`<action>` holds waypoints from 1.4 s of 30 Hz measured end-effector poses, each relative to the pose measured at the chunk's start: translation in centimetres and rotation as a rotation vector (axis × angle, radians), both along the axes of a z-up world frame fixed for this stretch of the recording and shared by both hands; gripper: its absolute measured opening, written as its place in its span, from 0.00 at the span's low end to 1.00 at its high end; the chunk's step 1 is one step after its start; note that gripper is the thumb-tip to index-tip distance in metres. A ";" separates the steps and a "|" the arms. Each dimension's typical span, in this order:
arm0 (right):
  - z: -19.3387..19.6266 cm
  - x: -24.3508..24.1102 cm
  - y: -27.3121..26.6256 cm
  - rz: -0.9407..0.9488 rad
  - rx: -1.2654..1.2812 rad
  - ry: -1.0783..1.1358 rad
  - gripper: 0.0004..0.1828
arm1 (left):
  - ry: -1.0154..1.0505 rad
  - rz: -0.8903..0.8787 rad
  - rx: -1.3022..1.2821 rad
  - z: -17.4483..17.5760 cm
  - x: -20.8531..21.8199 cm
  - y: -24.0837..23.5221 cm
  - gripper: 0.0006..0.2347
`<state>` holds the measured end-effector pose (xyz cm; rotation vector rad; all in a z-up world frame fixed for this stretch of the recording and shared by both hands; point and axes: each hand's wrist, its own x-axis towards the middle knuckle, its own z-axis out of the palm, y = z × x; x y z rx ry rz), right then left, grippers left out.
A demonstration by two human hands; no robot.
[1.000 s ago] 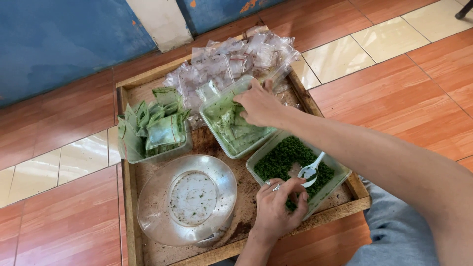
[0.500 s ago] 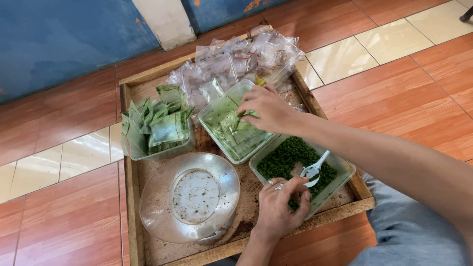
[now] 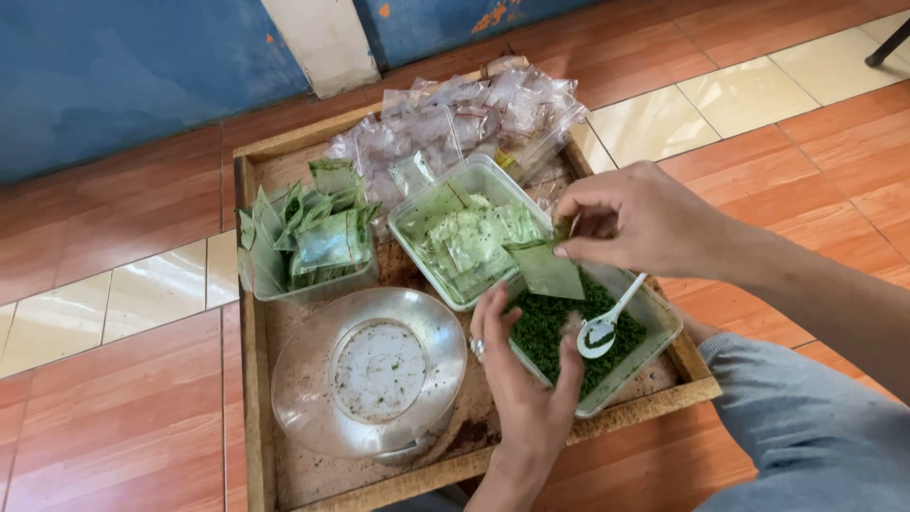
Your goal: The person scoops a green granular substance from a plastic container into small transparent pouches using a spoon. After filling each pouch, they fold the top and place it into a separate container. The process is repeated for multiple pouches.
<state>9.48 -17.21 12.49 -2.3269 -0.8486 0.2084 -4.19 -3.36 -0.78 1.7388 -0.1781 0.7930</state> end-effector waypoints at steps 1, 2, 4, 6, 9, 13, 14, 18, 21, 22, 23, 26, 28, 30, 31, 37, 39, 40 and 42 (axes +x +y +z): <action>0.2 -1.0 0.4 0.000 -0.002 0.003 0.03 | 0.003 0.000 -0.002 0.4 0.0 -0.1 0.29; 0.4 -1.9 0.7 -0.068 -0.103 0.132 0.04 | 0.031 -0.028 -0.011 0.9 -0.1 -0.3 0.36; -0.1 -2.8 0.8 -0.144 -0.208 0.242 0.05 | 0.038 -0.059 -0.025 1.9 0.4 -0.8 0.42; -2.0 -3.2 0.3 -0.070 -0.079 0.190 0.12 | 0.284 -0.176 -0.183 2.8 0.4 -1.2 0.44; -0.2 -4.7 0.7 -0.103 -0.234 0.335 0.12 | 0.270 -0.194 -0.221 1.8 0.9 -1.4 0.46; -3.0 -3.8 -1.5 0.064 -0.195 0.147 0.16 | 0.298 -0.153 -0.241 0.6 1.1 -1.5 0.43; -2.7 -3.5 -1.9 0.135 -0.222 0.189 0.18 | 0.286 -0.164 -0.281 0.6 1.1 -1.4 0.41; -2.0 -2.5 -3.9 0.176 -0.219 0.231 0.21 | 0.306 -0.195 -0.300 0.7 1.2 -1.3 0.40; -1.3 -2.9 -4.0 0.181 -0.289 0.248 0.21 | 0.395 -0.239 -0.348 -0.1 1.2 -1.4 0.37; -0.7 -2.9 -3.7 0.175 -0.289 0.249 0.21 | 0.397 -0.245 -0.348 0.0 1.5 -1.5 0.37; -0.5 -3.1 -3.3 0.128 -0.252 0.320 0.22 | 0.373 -0.268 -0.301 -0.1 1.4 -1.5 0.38; -1.3 -2.9 -3.1 0.094 -0.168 0.342 0.19 | 0.347 -0.285 -0.222 -0.6 1.2 -1.2 0.39; -1.7 -2.7 -3.1 0.114 -0.130 0.285 0.15 | 0.336 -0.272 -0.193 -0.9 1.5 -1.1 0.41; -1.9 -2.9 -2.8 0.170 -0.078 0.188 0.12 | 0.302 -0.273 -0.206 -1.1 1.6 -1.1 0.43; -1.4 -3.2 -2.4 0.173 -0.079 0.188 0.12 | 0.301 -0.271 -0.207 -1.3 1.6 -1.0 0.43; -1.5 -4.0 -1.0 0.303 -0.264 -0.270 0.11 | 0.294 -0.295 -0.163 -0.2 1.3 -1.1 0.43; -2.3 -4.0 -0.7 0.318 -0.445 -0.367 0.12 | 0.276 -0.302 -0.080 1.0 1.0 -1.1 0.44; -3.1 -3.8 -0.8 0.316 -0.444 -0.367 0.12 | 0.276 -0.304 -0.078 1.2 1.0 -1.1 0.44; -4.6 -3.3 -0.6 0.364 -0.457 -0.468 0.11 | 0.273 -0.333 -0.042 1.6 0.9 -1.1 0.45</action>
